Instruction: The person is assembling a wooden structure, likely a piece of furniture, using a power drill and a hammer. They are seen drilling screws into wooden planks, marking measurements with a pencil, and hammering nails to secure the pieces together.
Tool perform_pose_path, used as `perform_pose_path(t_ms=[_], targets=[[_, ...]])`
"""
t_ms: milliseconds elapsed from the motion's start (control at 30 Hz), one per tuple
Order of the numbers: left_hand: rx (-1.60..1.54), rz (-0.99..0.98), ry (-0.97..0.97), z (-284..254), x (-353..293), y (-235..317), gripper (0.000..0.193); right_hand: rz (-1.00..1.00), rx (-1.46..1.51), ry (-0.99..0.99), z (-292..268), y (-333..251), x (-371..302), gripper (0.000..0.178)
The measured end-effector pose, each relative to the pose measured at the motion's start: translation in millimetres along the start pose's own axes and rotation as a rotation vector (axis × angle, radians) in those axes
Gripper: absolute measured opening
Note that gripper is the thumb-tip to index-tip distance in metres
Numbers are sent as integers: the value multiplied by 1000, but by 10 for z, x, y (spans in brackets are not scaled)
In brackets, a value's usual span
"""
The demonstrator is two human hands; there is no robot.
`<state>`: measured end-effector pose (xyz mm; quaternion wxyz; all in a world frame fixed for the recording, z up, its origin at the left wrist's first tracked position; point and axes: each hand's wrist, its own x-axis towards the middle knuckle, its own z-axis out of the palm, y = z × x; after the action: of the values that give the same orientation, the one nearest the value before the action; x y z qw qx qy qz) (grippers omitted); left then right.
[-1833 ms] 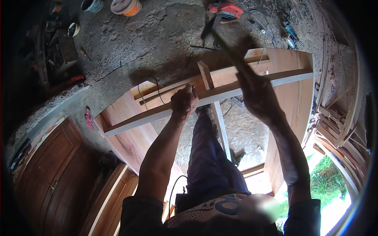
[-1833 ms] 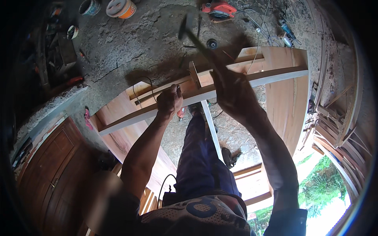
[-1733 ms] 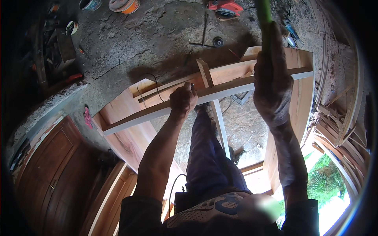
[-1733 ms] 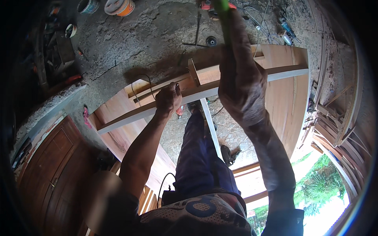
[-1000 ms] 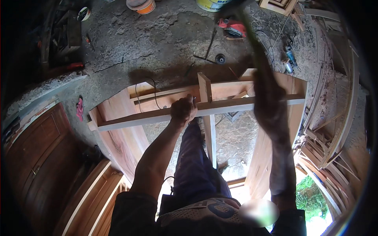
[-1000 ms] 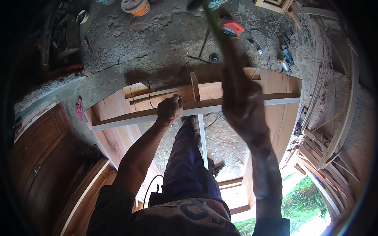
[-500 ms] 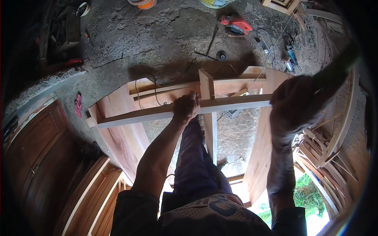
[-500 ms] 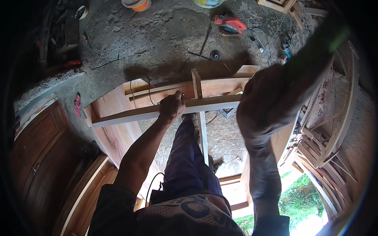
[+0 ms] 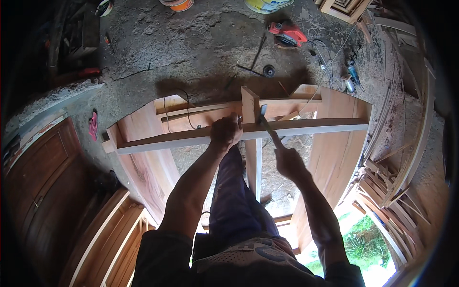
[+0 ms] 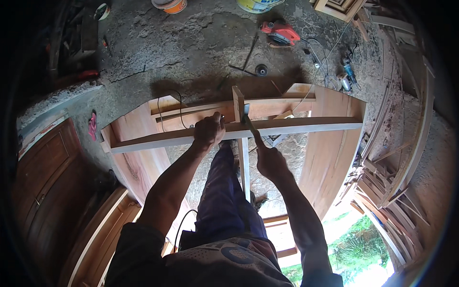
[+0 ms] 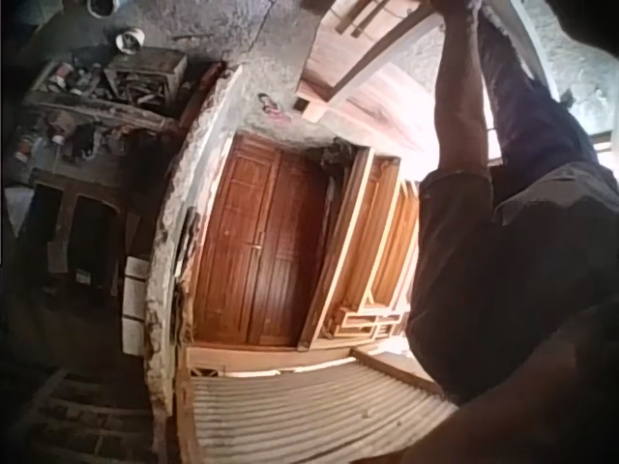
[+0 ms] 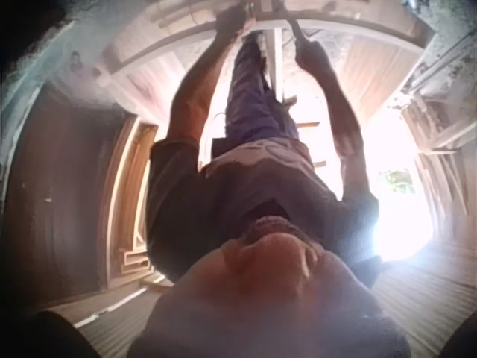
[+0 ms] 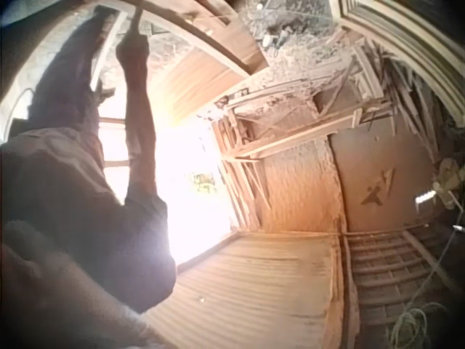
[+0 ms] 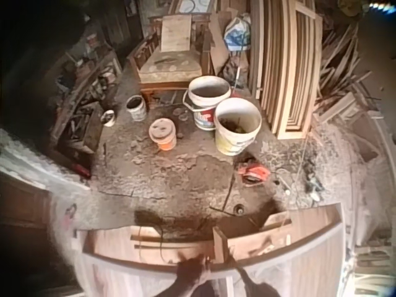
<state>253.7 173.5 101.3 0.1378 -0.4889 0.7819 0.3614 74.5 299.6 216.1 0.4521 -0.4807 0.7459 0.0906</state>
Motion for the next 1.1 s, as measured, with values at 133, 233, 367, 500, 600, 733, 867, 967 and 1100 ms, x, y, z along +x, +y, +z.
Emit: perform_pose_path(t_ms=[133, 233, 367, 500, 600, 733, 867, 967, 1100], targets=[[41, -30, -34, 9, -105, -42, 26, -69, 157, 196, -376, -352, -29, 69], [19, -19, 38, -18, 88, -132, 26, -321, 284, 696, -763, -598, -32, 61], [-6, 37, 102, -4, 185, -93, 26, 6, 52, 129, -46, -226, 101, 65], [5, 31, 97, -6, 93, -105, 24, 53, 94, 371, -262, -310, 153, 55], [-6, 26, 128, -16, 86, -96, 25, -87, 302, 566, -65, -137, 34, 25], [48, 58, 175, 96, 103, -162, 16, -12, 543, 373, 179, -30, -42, 15], [1, 34, 122, 64, 99, -130, 23, -100, 392, 287, 255, 121, -16, 48], [27, 32, 123, -2, 98, -64, 21, -114, 288, 238, 183, 119, -6, 65], [5, 79, 198, 88, 69, -173, 19, -247, 316, 559, -422, -357, -21, 60]])
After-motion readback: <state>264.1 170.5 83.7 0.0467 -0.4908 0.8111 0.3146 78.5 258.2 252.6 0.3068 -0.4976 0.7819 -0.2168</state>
